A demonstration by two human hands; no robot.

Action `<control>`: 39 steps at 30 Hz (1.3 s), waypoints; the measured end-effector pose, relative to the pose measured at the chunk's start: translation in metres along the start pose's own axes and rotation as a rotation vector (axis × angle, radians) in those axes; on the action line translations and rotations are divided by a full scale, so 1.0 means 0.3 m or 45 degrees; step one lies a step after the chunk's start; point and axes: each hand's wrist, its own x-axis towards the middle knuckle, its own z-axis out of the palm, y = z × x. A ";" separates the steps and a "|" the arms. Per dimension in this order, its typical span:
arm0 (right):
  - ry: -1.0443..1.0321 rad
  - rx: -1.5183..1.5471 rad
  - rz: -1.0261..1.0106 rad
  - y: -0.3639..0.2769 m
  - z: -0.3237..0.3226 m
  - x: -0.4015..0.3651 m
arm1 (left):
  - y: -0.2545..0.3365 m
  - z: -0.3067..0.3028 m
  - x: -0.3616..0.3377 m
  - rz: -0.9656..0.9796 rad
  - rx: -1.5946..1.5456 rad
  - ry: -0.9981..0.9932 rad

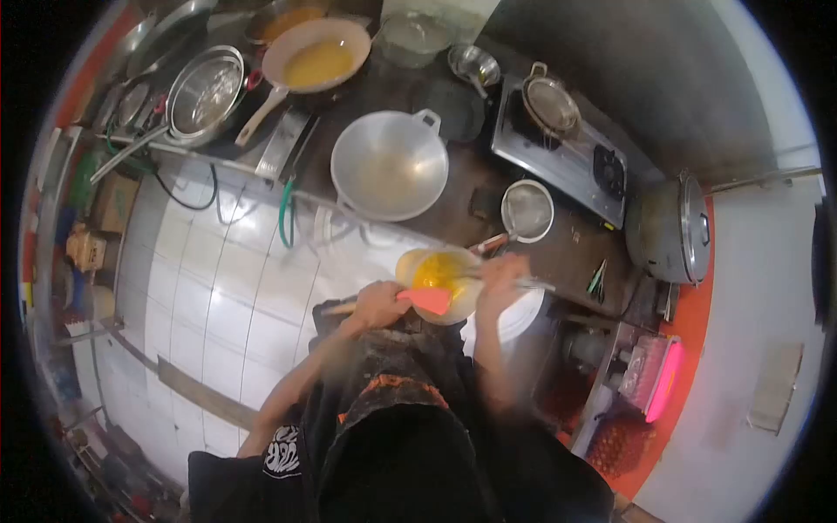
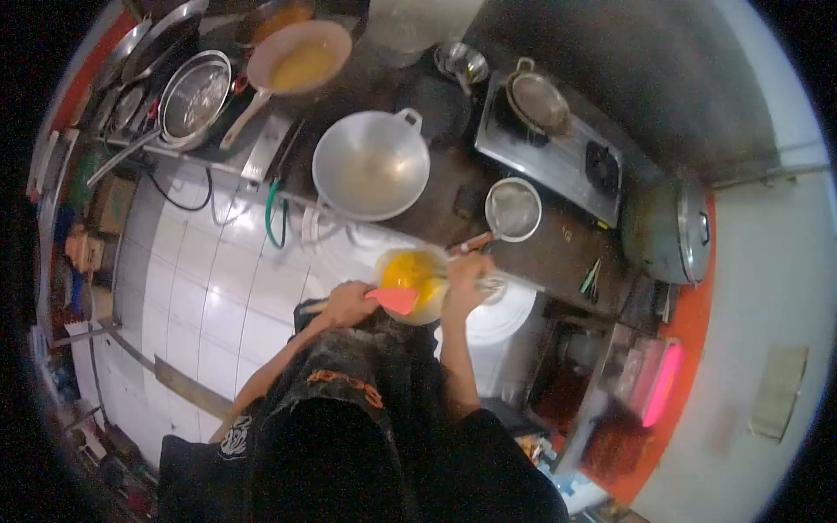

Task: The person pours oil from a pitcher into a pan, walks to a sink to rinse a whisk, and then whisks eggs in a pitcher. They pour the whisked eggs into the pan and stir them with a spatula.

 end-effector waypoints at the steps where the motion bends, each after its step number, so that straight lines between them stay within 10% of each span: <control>1: -0.170 -0.301 -0.086 0.061 -0.091 0.108 | 0.018 -0.008 0.052 -0.003 0.010 0.016; 3: -0.448 -0.873 -0.376 0.094 -0.094 0.227 | 0.059 0.002 0.135 -0.047 -0.001 0.041; 5: -0.208 -0.327 -0.090 0.001 0.026 0.262 | 0.085 -0.005 0.211 -0.061 -0.065 0.115; 8: -0.466 -0.740 -0.497 0.022 0.024 0.387 | 0.109 0.015 0.302 -0.160 -0.139 0.160; 11: -0.486 -1.129 -0.299 0.181 -0.163 0.610 | 0.138 0.056 0.392 -0.242 -0.122 0.155; 13: -0.171 -0.570 -0.114 0.068 0.078 0.539 | 0.136 0.048 0.444 -0.282 -0.113 0.161; 18: -0.828 -1.229 -0.264 0.183 -0.048 0.688 | 0.108 0.093 0.537 -0.326 -0.148 0.123; 20: -0.460 -0.902 0.049 0.158 0.004 0.716 | 0.062 0.109 0.576 -0.215 -0.168 0.150; 27: -0.628 -1.261 -0.261 0.279 -0.148 0.783 | 0.052 0.123 0.590 -0.203 -0.174 -0.056; 29: -0.322 -0.531 0.219 0.058 0.089 0.714 | 0.056 0.124 0.567 -0.154 -0.265 -0.025; 34: -0.667 -1.499 -0.153 0.253 -0.184 0.800 | 0.014 0.120 0.584 -0.005 -0.457 -0.072; 39: -0.590 -1.246 -0.248 0.183 -0.120 0.783 | 0.015 0.091 0.600 -0.030 -0.540 -0.155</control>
